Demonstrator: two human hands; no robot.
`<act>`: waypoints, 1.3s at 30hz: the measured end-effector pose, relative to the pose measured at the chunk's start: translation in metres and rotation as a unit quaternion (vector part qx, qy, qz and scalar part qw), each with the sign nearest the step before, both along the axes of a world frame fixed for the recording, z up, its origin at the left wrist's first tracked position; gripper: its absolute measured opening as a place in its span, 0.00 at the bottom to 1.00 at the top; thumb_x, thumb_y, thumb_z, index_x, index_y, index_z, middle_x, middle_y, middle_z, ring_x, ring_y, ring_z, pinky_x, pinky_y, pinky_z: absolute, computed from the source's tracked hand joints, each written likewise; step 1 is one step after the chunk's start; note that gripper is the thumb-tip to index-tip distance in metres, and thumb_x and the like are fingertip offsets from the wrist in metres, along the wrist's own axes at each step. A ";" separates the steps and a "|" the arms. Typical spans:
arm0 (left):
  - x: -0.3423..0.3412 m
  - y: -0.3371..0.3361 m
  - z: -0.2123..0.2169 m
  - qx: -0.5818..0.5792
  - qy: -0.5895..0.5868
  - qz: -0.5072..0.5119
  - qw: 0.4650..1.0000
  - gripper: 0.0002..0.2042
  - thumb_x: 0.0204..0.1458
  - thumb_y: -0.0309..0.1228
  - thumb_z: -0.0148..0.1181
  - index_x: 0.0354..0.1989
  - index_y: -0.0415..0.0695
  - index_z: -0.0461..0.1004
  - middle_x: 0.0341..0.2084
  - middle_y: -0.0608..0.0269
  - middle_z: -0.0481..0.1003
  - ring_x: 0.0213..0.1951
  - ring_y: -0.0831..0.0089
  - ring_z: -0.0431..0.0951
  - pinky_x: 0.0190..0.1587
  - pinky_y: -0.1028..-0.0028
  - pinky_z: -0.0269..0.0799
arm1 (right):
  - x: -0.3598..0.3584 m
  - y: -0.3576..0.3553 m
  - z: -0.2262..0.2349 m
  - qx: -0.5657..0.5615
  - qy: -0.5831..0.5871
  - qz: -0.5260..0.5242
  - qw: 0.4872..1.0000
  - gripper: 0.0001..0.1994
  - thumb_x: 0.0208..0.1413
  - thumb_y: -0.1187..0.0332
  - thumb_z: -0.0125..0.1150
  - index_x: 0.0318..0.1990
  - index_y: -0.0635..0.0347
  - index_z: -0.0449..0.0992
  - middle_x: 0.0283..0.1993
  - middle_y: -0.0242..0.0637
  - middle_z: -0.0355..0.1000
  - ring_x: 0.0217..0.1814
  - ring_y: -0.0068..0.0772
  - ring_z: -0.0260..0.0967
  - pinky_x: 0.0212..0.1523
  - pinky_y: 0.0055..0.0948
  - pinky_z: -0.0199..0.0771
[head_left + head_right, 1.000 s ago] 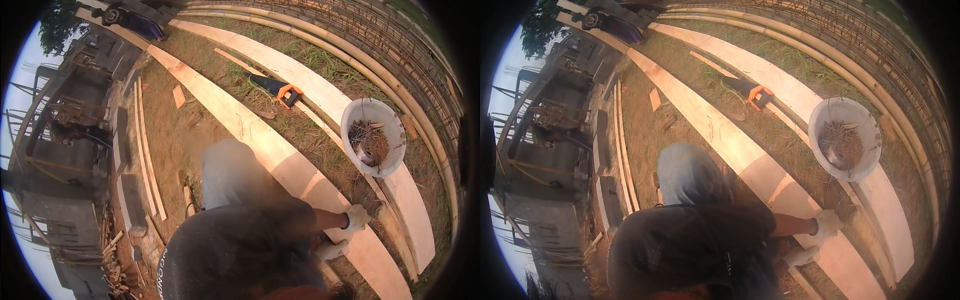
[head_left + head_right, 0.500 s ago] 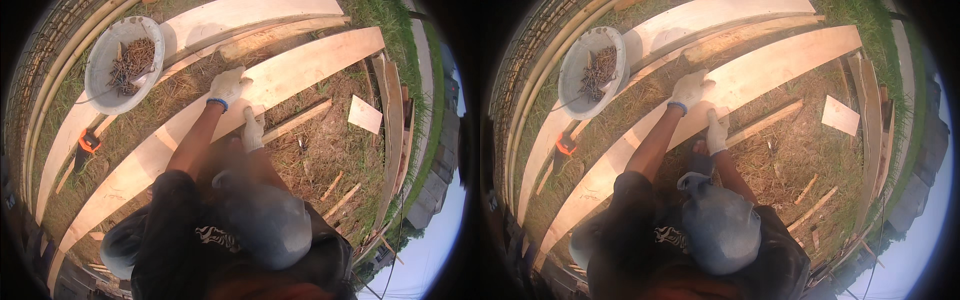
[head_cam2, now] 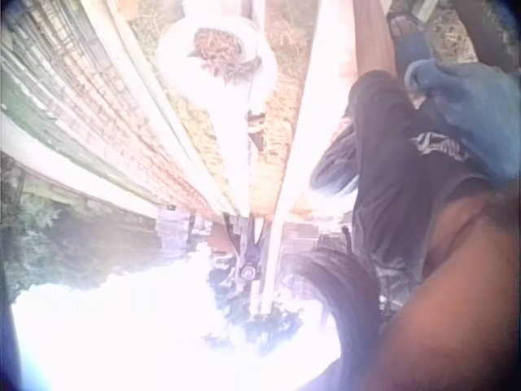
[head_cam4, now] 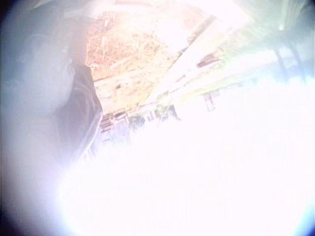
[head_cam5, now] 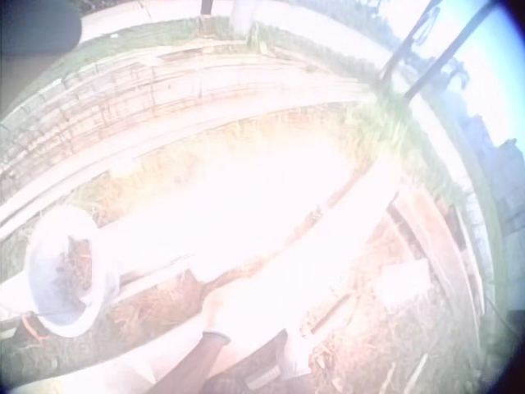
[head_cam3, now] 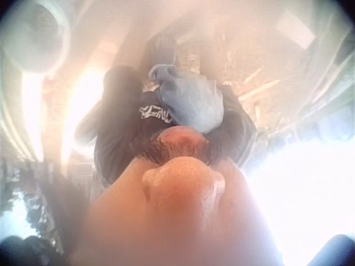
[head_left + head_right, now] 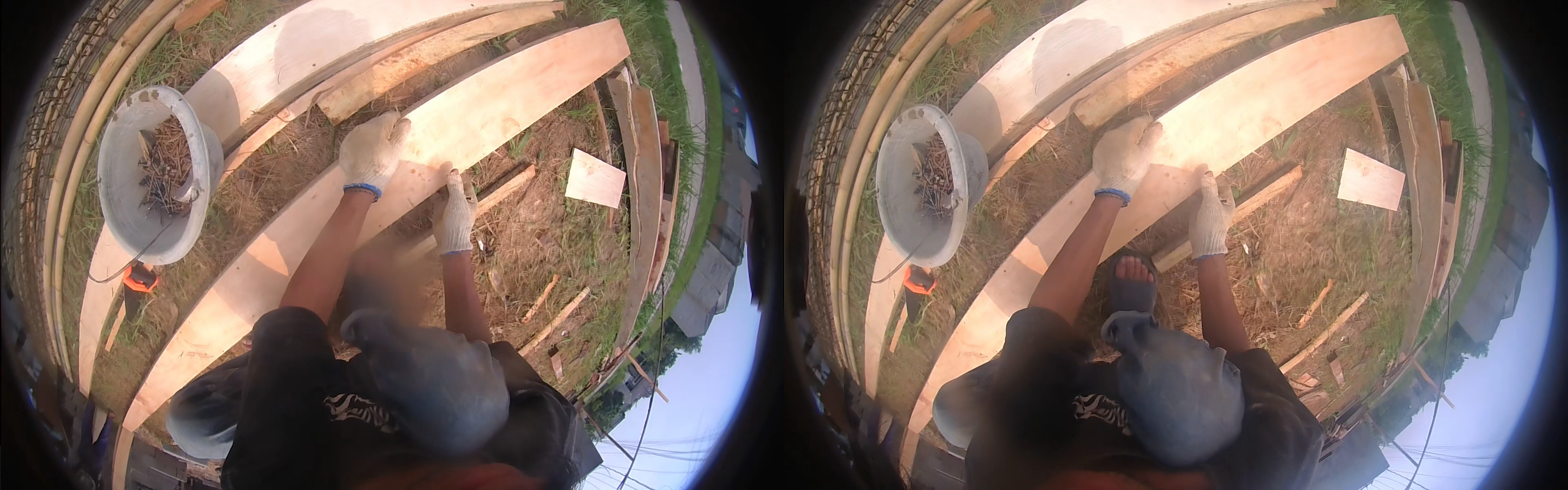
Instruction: The person assembles a curved wooden structure by positioning planks, inserting nails, and hammering them into place. They use a hammer and a clamp to secure the pieces while working on the ground.
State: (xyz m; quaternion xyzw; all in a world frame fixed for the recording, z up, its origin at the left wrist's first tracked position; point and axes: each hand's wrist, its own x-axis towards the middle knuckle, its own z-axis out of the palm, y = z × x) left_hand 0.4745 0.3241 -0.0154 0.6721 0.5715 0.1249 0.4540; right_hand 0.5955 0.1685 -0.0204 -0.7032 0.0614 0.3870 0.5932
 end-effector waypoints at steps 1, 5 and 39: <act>0.002 0.001 0.004 -0.013 0.004 0.000 1.000 0.21 0.64 0.52 0.55 0.52 0.52 0.83 0.44 0.52 0.84 0.47 0.48 0.84 0.50 0.55 0.77 | 0.007 0.008 0.000 0.021 0.002 -0.013 1.000 0.17 0.65 0.65 0.71 0.55 0.66 0.77 0.51 0.35 0.78 0.52 0.23 0.74 0.52 0.28 0.74; 0.007 -0.002 0.003 -0.007 -0.015 0.025 1.000 0.20 0.64 0.53 0.53 0.49 0.54 0.85 0.39 0.53 0.85 0.45 0.49 0.84 0.48 0.54 0.77 | 0.019 0.033 -0.009 0.061 0.058 -0.061 0.995 0.20 0.60 0.69 0.75 0.57 0.61 0.75 0.54 0.36 0.77 0.54 0.30 0.75 0.53 0.33 0.78; -0.293 -0.143 -0.007 0.111 0.253 0.174 0.945 0.15 0.64 0.43 0.58 0.31 0.46 0.79 0.33 0.57 0.78 0.41 0.55 0.80 0.46 0.55 0.75 | -0.055 0.071 0.046 -0.233 -0.345 0.058 0.907 0.25 0.65 0.61 0.68 0.63 0.68 0.76 0.66 0.45 0.74 0.65 0.44 0.72 0.60 0.42 0.76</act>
